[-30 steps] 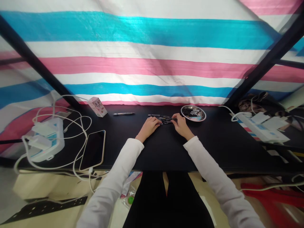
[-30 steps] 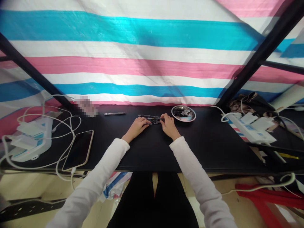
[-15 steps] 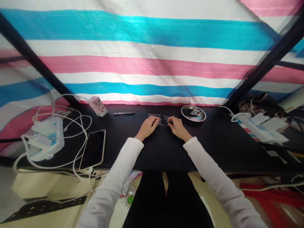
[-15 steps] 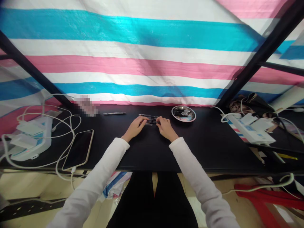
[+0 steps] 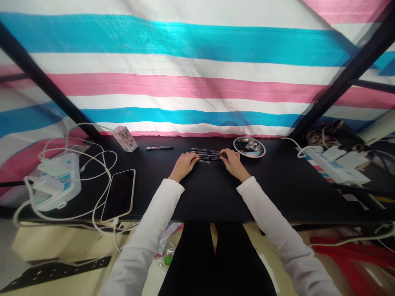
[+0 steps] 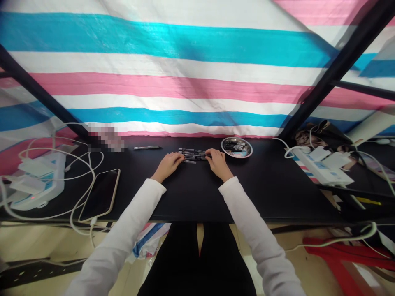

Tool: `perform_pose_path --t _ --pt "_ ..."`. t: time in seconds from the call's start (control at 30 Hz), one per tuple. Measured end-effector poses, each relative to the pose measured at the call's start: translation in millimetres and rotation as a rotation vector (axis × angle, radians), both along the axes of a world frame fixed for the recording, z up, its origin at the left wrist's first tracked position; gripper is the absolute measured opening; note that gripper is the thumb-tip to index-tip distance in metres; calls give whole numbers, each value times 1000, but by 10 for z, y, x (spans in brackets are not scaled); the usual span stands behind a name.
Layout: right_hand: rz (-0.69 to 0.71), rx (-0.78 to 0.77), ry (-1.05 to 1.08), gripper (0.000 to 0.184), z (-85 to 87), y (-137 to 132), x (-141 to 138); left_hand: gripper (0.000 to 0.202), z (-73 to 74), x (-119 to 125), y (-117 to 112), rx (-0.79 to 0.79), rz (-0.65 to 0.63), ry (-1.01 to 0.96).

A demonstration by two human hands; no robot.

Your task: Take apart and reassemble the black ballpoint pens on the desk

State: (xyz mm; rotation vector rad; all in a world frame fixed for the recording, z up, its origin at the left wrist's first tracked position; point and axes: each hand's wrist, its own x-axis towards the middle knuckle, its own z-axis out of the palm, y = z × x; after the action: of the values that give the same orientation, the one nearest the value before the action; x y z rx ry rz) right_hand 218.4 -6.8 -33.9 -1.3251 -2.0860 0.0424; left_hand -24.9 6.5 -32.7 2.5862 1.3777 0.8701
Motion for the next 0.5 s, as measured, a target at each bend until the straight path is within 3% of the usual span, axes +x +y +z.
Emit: perform_pose_path --t 0.33,0.5 --pt "22 -29 -169 14 -56 -18 -9 24 4 -32 -4 17 5 -14" --pt "39 -7 -76 27 9 -79 -101 24 0 11 -31 14 -61 25"
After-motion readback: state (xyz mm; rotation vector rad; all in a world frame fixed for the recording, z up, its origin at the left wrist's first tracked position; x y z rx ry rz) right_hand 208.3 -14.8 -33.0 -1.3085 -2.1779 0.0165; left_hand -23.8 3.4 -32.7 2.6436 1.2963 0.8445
